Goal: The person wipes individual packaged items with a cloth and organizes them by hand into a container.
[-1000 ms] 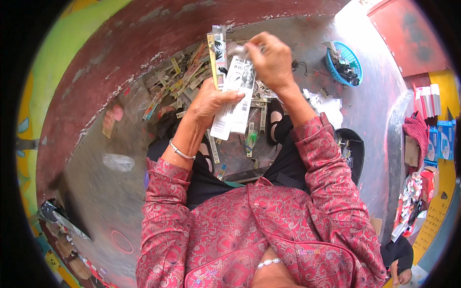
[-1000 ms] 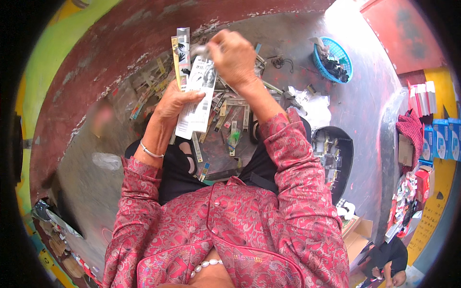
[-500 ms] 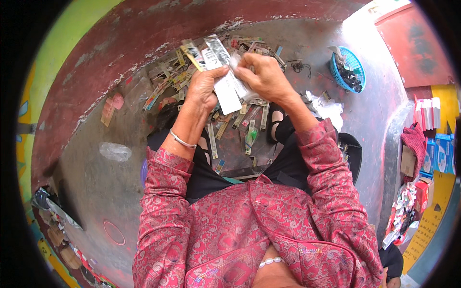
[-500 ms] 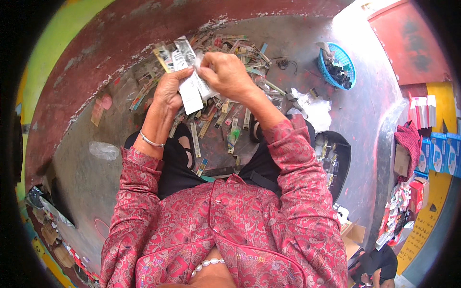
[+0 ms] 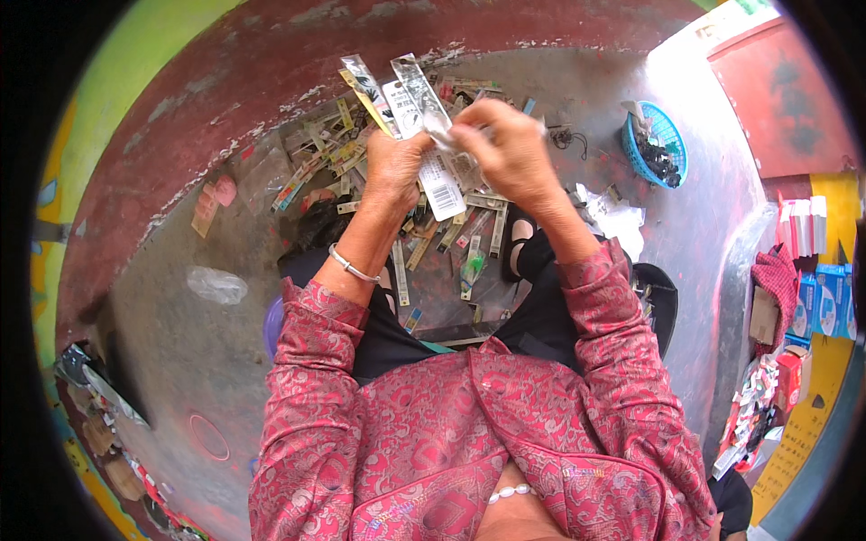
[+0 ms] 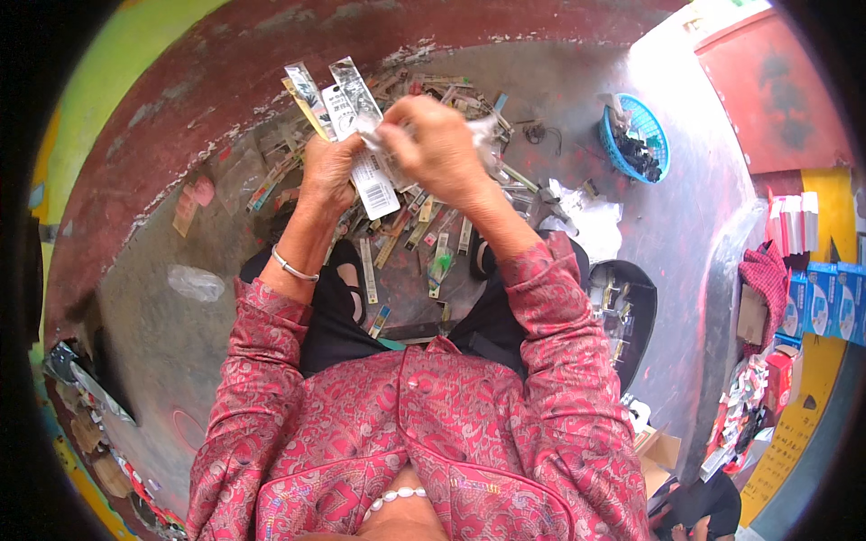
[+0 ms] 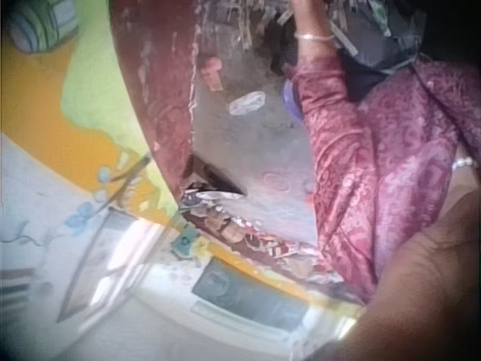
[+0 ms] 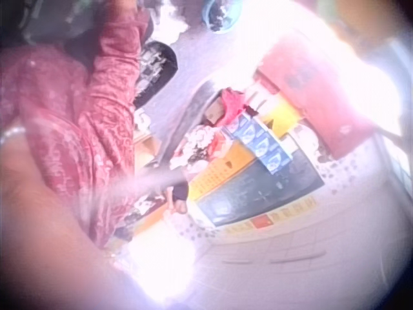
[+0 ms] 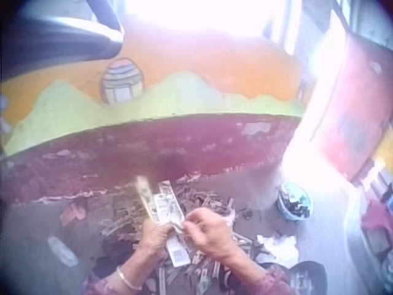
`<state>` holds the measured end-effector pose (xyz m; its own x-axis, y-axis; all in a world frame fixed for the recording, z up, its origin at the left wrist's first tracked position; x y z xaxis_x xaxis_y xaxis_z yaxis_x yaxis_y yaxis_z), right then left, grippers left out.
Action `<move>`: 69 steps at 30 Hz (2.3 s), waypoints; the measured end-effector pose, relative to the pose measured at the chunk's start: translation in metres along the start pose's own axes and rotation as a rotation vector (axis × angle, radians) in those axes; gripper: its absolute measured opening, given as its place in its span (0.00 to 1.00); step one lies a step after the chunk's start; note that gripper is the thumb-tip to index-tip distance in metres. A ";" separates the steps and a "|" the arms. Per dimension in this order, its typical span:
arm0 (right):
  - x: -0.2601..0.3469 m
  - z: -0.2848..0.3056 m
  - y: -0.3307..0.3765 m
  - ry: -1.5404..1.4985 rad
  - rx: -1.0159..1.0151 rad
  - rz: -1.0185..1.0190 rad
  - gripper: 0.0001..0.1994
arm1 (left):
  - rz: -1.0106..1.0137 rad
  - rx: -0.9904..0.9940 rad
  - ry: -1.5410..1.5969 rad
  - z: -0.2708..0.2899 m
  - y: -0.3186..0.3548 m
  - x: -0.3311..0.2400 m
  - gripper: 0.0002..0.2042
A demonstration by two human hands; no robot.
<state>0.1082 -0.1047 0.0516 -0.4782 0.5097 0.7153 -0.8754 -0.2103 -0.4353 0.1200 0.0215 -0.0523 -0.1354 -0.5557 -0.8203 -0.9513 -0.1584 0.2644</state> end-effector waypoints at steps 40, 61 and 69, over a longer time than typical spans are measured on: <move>-0.067 -0.014 0.022 -0.937 0.104 -0.741 0.05 | 0.291 0.357 -0.121 -0.031 0.018 0.017 0.13; -0.009 0.037 -0.004 0.305 -0.299 0.042 0.05 | 0.208 0.459 -0.170 -0.050 0.040 0.014 0.14; -0.090 0.025 0.010 -0.477 0.042 -0.777 0.17 | 0.220 0.436 -0.194 -0.038 0.037 0.009 0.15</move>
<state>0.1412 -0.1740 -0.0035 0.2767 0.1238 0.9529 -0.9607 0.0130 0.2773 0.0938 -0.0209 -0.0305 -0.3546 -0.3699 -0.8587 -0.9158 0.3227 0.2391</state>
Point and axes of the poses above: each hand's wrist, its own y-axis away from the middle knuckle, its own z-axis out of the back of the hand, x = y × z, the point moved 10 cm from there along -y, towards the middle knuckle, and after that the axes turned 5 degrees about -x, right-handed, at the moved point
